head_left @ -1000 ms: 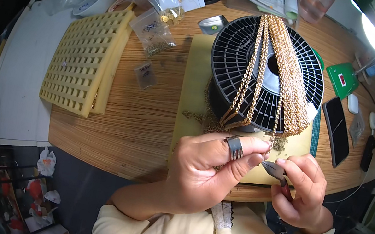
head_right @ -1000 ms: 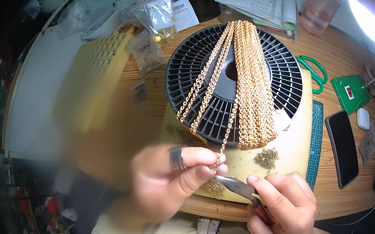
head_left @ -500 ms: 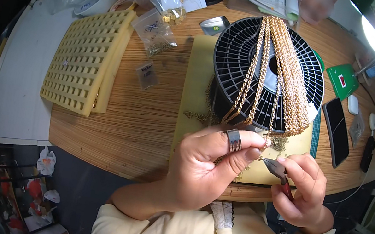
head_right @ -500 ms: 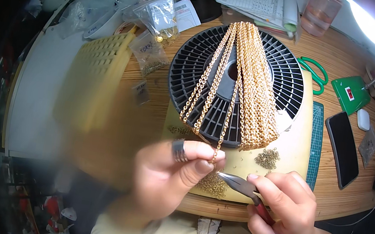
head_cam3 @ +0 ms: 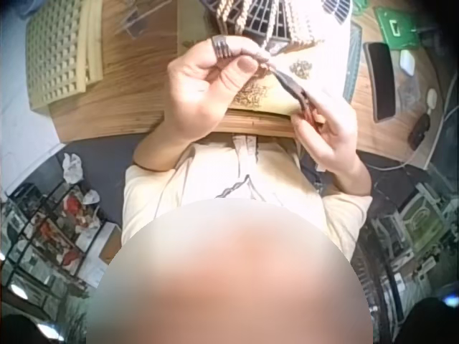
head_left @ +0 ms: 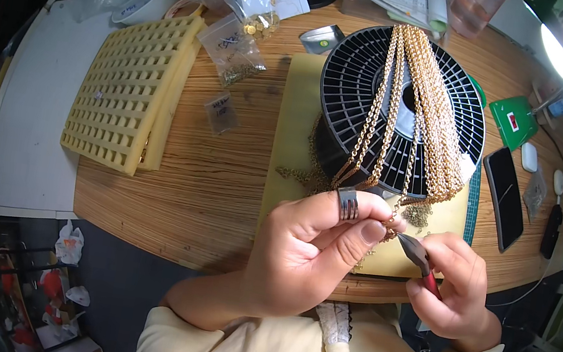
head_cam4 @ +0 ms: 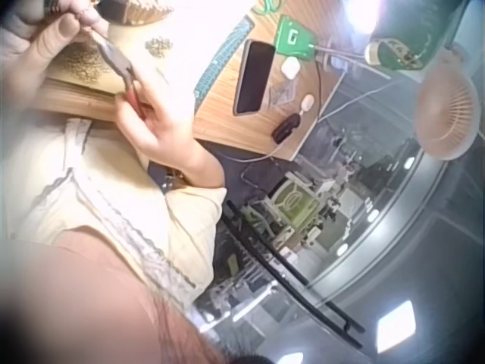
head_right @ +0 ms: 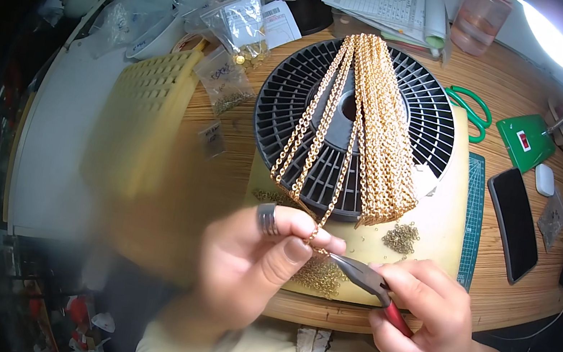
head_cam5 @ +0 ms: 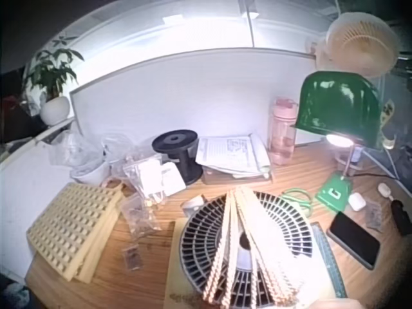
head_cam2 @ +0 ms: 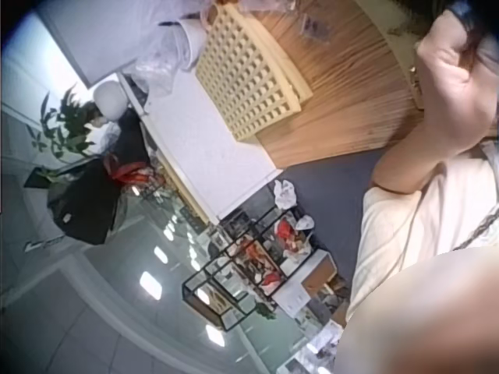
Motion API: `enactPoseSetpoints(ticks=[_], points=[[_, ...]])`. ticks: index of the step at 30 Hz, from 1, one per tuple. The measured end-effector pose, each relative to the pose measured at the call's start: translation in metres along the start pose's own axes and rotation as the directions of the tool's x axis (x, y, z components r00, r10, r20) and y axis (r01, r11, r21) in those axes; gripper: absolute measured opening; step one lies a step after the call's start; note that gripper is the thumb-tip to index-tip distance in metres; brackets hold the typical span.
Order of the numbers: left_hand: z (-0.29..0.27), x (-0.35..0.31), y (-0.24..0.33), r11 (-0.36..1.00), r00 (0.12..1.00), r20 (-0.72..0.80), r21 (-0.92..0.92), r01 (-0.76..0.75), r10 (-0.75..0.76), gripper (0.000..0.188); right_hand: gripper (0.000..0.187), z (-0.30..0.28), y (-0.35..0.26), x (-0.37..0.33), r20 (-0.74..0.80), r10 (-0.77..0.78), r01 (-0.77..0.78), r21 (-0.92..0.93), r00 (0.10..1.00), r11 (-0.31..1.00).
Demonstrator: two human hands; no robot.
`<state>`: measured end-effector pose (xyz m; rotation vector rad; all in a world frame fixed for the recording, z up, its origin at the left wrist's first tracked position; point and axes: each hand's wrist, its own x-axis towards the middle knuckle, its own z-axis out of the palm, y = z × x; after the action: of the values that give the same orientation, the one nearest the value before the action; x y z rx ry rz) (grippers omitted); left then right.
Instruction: Assembling and cutting sections of gold jewelry chains at a workbench.
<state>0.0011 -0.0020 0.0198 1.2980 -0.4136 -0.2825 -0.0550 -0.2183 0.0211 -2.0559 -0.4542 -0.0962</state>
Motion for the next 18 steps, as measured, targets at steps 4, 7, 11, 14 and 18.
enactPoseSetpoints(ticks=[4,7,11,14,18], points=[[-0.0002,-0.0016,0.0005,0.991,0.998,0.004,0.120,0.060,-0.061,0.020,0.052,0.0031,-0.0028,0.0031,-0.113,-0.270,0.186,-0.478,0.956,0.859],[0.0004,0.0007,-0.0002,0.917,0.999,0.023,0.397,-0.031,0.024,0.018,0.050,0.0070,-0.0023,0.0057,-0.117,-0.384,0.231,-0.628,0.916,0.743],[0.0005,-0.0006,-0.0039,0.742,0.955,0.128,0.606,-0.288,0.267,0.026,0.048,0.0068,-0.0060,0.0092,-0.071,-0.404,0.247,-0.693,0.912,0.677],[0.0006,-0.0031,-0.0022,0.652,0.936,0.144,0.683,-0.328,0.320,0.030,0.047,0.0074,-0.0055,0.0088,-0.060,-0.391,0.236,-0.710,0.919,0.663],[-0.0005,-0.0042,-0.0020,0.613,0.928,0.169,0.709,-0.348,0.331,0.035,0.047,0.0065,-0.0060,0.0091,-0.039,-0.437,0.261,-0.754,0.899,0.603]])
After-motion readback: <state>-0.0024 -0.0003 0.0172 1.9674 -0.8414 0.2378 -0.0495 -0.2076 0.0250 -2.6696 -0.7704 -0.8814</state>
